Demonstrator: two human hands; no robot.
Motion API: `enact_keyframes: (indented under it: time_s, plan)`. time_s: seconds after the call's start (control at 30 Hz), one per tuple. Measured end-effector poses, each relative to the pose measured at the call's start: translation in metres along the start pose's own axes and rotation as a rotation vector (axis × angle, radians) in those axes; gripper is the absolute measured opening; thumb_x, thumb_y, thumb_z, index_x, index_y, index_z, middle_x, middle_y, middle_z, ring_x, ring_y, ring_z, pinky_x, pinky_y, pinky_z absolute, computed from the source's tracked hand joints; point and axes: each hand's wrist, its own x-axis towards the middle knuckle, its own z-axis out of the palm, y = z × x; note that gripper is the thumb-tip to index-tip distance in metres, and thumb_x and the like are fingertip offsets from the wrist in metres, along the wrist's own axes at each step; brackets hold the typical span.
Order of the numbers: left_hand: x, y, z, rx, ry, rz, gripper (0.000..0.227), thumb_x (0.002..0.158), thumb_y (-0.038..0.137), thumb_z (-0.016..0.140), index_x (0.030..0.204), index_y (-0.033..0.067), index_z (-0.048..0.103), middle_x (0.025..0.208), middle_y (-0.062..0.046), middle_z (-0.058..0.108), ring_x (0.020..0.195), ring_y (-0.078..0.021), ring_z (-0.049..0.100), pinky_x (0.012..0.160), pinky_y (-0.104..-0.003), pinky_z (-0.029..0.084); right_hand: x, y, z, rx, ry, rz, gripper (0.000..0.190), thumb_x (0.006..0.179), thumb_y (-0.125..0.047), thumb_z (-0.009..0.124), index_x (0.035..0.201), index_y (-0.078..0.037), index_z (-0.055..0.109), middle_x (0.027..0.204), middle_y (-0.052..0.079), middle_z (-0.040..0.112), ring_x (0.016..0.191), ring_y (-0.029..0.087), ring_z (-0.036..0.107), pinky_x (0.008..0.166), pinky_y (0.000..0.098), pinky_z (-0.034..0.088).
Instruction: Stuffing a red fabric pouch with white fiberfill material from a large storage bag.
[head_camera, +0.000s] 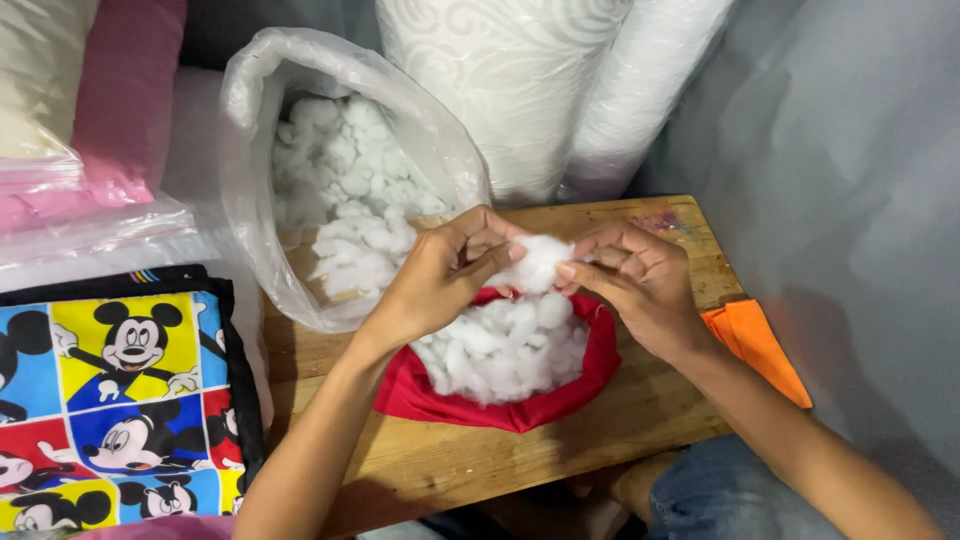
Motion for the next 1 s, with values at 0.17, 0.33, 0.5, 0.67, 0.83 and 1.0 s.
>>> enact_keyframes:
  time_s: [0.17,0.33,0.5,0.67,0.83,1.0]
  plan:
    - [-0.009,0.014,0.004,0.195,0.006,0.078,0.042,0.077,0.017,0.087,0.114,0.0038,0.072,0.092,-0.014,0.075,0.08,-0.0228,0.073,0.073,-0.037,0.06,-0.001,0.001,-0.002,-0.032,-0.001,-0.04,0.02,0.083,0.006,0.079,0.096,0.011,0.066,0.074,0.02,0.07,0.063,0.018,0.071,0.058,0.0274,0.061]
    - [-0.003,0.01,0.01,0.211,0.068,0.092,0.019,0.08,0.011,0.085,0.098,0.0071,0.078,0.072,-0.009,0.07,0.063,-0.0152,0.073,0.059,-0.026,0.059,0.0,-0.003,0.002,-0.032,-0.028,-0.042,0.018,0.086,0.005,0.077,0.099,0.012,0.068,0.073,0.022,0.071,0.061,0.017,0.069,0.054,0.0266,0.06]
    - [-0.003,0.002,0.0,0.288,0.063,0.074,0.013,0.086,0.009,0.074,0.099,0.0087,0.076,0.072,-0.01,0.074,0.061,-0.016,0.065,0.057,-0.03,0.054,0.002,-0.007,0.005,-0.092,-0.031,-0.11,0.014,0.089,0.007,0.073,0.102,0.011,0.07,0.074,0.021,0.072,0.067,0.019,0.071,0.063,0.0319,0.064]
    - [-0.011,0.008,-0.027,0.435,0.092,0.05,0.016,0.088,0.015,0.074,0.103,0.0109,0.074,0.082,-0.014,0.077,0.064,-0.0259,0.066,0.063,-0.037,0.055,0.004,-0.012,-0.003,-0.129,-0.013,-0.14,0.013,0.091,0.007,0.072,0.103,0.011,0.073,0.076,0.019,0.072,0.069,0.017,0.071,0.067,0.0323,0.064]
    - [-0.02,0.03,-0.049,0.47,0.202,0.059,0.013,0.09,0.015,0.076,0.103,0.013,0.074,0.081,-0.01,0.075,0.071,-0.0164,0.066,0.07,-0.031,0.058,0.002,-0.034,0.003,-0.242,-0.145,-0.086,0.016,0.085,0.004,0.078,0.101,0.007,0.077,0.076,0.015,0.07,0.07,0.015,0.065,0.068,0.0309,0.059]
    - [-0.027,0.048,-0.037,0.39,0.153,0.052,0.012,0.088,0.012,0.075,0.1,0.0091,0.074,0.08,-0.011,0.075,0.074,-0.0137,0.062,0.072,-0.033,0.059,0.005,-0.072,0.001,-0.713,-0.413,0.167,0.02,0.087,-0.005,0.075,0.104,0.004,0.08,0.086,0.023,0.077,0.071,0.03,0.07,0.074,0.0393,0.056]
